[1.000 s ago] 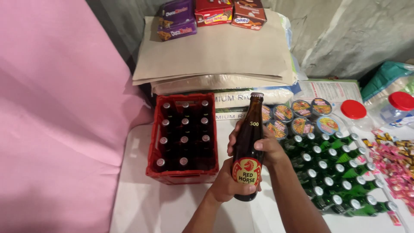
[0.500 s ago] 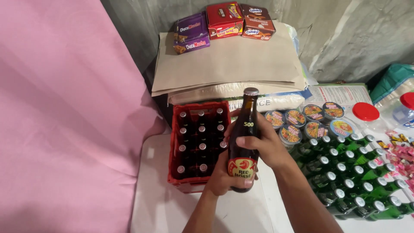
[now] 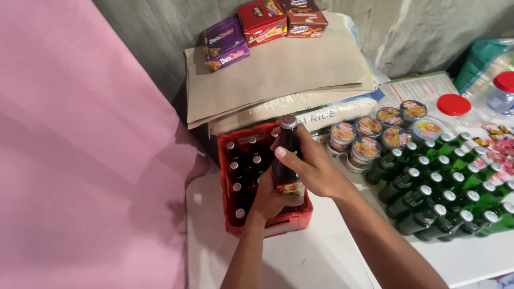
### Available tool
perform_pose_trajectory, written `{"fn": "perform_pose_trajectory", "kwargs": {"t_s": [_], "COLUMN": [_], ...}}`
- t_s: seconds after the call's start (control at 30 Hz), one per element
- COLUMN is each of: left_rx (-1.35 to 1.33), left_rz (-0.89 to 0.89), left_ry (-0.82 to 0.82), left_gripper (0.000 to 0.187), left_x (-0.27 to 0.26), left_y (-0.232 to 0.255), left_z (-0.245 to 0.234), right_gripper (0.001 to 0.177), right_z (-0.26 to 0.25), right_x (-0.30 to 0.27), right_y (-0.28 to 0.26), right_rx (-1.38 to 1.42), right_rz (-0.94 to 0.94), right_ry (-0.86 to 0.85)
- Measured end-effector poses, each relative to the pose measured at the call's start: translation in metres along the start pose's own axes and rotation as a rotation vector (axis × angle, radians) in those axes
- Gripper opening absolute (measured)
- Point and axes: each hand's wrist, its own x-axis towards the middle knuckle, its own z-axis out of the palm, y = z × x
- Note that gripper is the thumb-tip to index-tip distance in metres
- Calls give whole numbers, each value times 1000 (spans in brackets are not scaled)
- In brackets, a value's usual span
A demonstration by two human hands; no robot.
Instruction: The person places Red Horse beer bottles into a red crate, then moves the crate aside. They open a cardboard box of instant noodles and place two noodle cups inside. Finally, they gather and arrange a pile of assorted candies on the table.
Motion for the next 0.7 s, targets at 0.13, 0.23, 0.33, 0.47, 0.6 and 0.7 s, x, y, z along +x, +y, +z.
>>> {"fn": "perform_pose_trajectory", "kwargs": {"t_s": [0.13, 0.23, 0.33, 0.47, 0.6, 0.7], "left_rx": [73, 144, 164, 259, 442, 467], "left_rz": [-42, -83, -88, -150, -164, -108], "left_ry": [4, 7, -48, -140, -153, -107], "left_gripper": [89, 93, 95, 102, 99, 98], "left_x": [1, 0, 0, 1, -3, -10], "left_y": [-2, -7, -11, -3, 0, 31], "left_z": [-6, -8, -13, -17, -33, -40], "right_gripper": [47, 40, 30, 29, 23, 22], "right_z": [9, 16, 22, 25, 30, 34], "right_x": [-1, -3, -3, -4, -8, -14], "right_y": [2, 14, 26, 28, 41, 49], "right_rx": [113, 60, -23, -61, -3, 8], "right_rz": [-30, -17, -18, 34, -13, 95], "right_ry": [42, 41, 59, 72, 71, 85]}}
